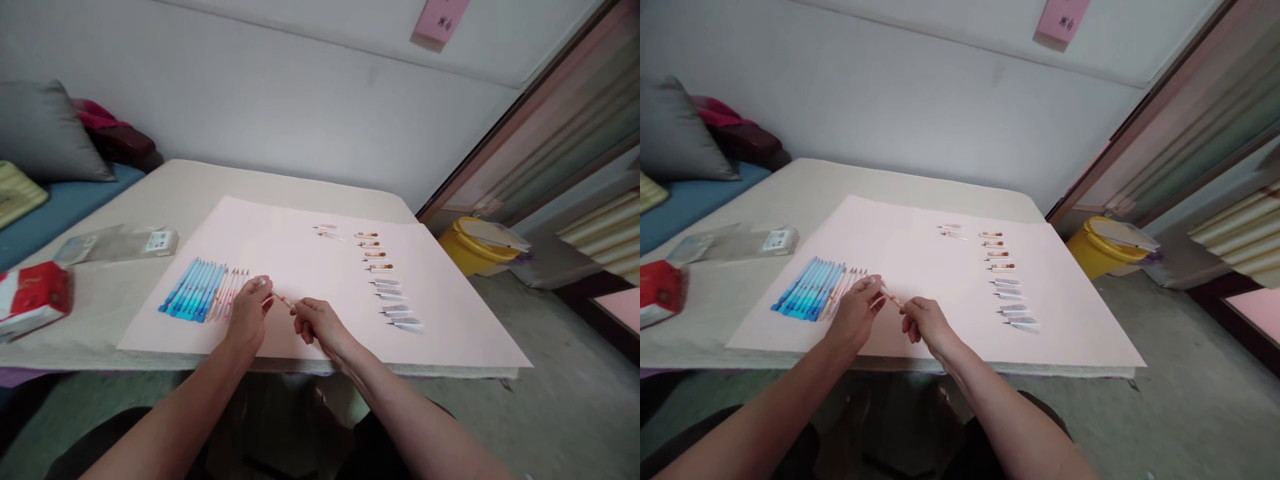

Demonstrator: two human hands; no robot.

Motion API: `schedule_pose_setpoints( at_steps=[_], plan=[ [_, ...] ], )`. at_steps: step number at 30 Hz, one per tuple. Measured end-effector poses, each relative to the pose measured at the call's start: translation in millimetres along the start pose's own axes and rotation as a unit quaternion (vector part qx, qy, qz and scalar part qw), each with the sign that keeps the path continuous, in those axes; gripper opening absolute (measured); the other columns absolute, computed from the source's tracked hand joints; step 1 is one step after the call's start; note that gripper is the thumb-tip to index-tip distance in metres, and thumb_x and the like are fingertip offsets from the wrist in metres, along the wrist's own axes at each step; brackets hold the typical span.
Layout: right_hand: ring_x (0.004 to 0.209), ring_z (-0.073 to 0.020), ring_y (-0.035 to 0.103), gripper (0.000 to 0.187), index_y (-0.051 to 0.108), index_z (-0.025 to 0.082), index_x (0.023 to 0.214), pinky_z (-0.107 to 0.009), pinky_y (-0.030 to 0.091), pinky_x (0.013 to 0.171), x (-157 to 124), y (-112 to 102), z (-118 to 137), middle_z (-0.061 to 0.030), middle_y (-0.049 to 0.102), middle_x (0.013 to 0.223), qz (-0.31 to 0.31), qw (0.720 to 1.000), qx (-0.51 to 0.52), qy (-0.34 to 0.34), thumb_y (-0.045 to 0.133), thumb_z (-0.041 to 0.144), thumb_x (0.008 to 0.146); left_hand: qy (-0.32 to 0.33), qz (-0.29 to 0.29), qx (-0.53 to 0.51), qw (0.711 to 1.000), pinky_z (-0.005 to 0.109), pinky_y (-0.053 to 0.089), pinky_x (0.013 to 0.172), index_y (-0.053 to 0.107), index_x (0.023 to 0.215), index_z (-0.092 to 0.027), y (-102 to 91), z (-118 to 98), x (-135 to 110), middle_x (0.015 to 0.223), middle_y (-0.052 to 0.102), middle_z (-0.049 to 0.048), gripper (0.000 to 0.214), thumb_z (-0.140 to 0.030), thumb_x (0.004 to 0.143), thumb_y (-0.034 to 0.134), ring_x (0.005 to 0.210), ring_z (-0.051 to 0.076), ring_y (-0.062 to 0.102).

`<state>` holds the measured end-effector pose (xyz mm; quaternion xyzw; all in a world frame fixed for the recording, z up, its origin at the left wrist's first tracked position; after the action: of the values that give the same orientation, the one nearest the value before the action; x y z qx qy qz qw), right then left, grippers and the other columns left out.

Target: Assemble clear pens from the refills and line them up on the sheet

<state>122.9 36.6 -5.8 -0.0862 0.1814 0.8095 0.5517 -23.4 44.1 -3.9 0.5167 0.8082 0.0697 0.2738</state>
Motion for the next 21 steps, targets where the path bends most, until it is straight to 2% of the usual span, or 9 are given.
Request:
schedule_pose_setpoints(
  at_steps=[2,5,8,11,13,16,18,21],
  plan=[
    [0.032,-0.0061,0.043,0.021,0.057,0.014,0.078,-0.018,0.022,0.033,-0.1,0.3,-0.1,0.0029,0.056,0.050,0.002,1.000,-0.002,-0.006,0.052,0.035,0.081,0.003,-0.013,0.004,1.000,0.024,0.041,0.072,0.062,0.084,-0.017,-1.7,-0.9,0.4,0.086,0.059,0.0019,0.024,-0.026,0.064,0.071,0.075,0.009,0.053],
    [0.031,-0.0061,0.042,0.021,0.057,0.014,0.077,-0.018,0.022,0.033,0.3,-0.2,-1.1,0.0028,0.056,0.050,0.001,1.000,-0.002,-0.003,0.052,0.034,0.081,-0.008,0.005,-0.017,1.000,0.026,0.041,0.074,0.062,0.094,-0.017,-0.1,-2.3,0.1,0.087,0.061,0.0042,0.033,-0.018,0.062,0.070,0.078,0.012,0.055],
    [0.031,-0.0062,0.042,0.022,0.057,0.014,0.077,-0.018,0.023,0.033,0.8,-1.2,-0.8,0.0028,0.056,0.050,-0.007,1.000,-0.008,-0.006,0.052,0.035,0.081,-0.011,0.016,-0.016,1.000,0.028,0.041,0.075,0.060,0.100,-0.017,1.7,-2.8,-0.1,0.092,0.063,0.0066,0.037,-0.020,0.064,0.069,0.085,0.014,0.056],
    [0.031,-0.0063,0.042,0.022,0.057,0.014,0.077,-0.018,0.023,0.033,0.1,-0.4,-0.6,0.0029,0.056,0.050,-0.005,1.000,-0.013,-0.007,0.052,0.035,0.081,-0.001,-0.013,0.009,1.000,0.026,0.041,0.073,0.061,0.094,-0.017,-1.0,-2.6,1.3,0.089,0.060,0.0038,0.032,-0.026,0.064,0.071,0.080,0.012,0.055],
    [0.031,-0.0062,0.042,0.021,0.057,0.014,0.077,-0.018,0.023,0.033,-0.8,0.3,-0.6,0.0028,0.056,0.050,-0.001,1.000,-0.007,-0.006,0.052,0.034,0.081,-0.003,-0.021,0.001,1.000,0.025,0.041,0.072,0.060,0.092,-0.016,-2.4,-2.5,2.6,0.084,0.059,0.0024,0.033,-0.021,0.062,0.072,0.076,0.010,0.054],
    [0.031,-0.0060,0.042,0.021,0.057,0.014,0.076,-0.018,0.022,0.033,-1.7,-0.5,-0.4,0.0026,0.056,0.050,-0.004,1.000,0.007,0.000,0.052,0.034,0.081,-0.012,0.009,-0.029,0.999,0.026,0.042,0.074,0.058,0.099,-0.016,-0.5,-3.5,3.5,0.086,0.062,0.0050,0.040,-0.012,0.061,0.070,0.080,0.012,0.057],
    [0.031,-0.0059,0.041,0.021,0.057,0.014,0.076,-0.018,0.021,0.033,-1.6,-1.7,0.5,0.0024,0.057,0.050,-0.010,1.000,0.008,-0.002,0.052,0.035,0.081,-0.013,0.017,-0.031,0.999,0.027,0.042,0.075,0.057,0.103,-0.017,0.3,-4.4,3.3,0.092,0.063,0.0062,0.042,-0.013,0.062,0.069,0.084,0.013,0.057],
    [0.031,-0.0060,0.042,0.022,0.057,0.014,0.076,-0.018,0.022,0.033,-0.9,-2.2,1.8,0.0023,0.057,0.050,-0.008,1.000,-0.001,-0.011,0.053,0.035,0.080,-0.014,-0.012,-0.010,1.000,0.026,0.042,0.073,0.058,0.099,-0.018,-1.4,-5.0,2.8,0.088,0.061,0.0029,0.039,-0.019,0.062,0.072,0.079,0.011,0.056]
  ],
)
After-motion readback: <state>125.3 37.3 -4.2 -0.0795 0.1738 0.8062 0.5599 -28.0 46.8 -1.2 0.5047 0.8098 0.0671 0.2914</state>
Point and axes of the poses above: each hand's wrist, its own x-axis towards the middle knuckle, its own y-axis out of the palm, z = x × y, the point moved 4 cm from there along x, towards the middle knuckle
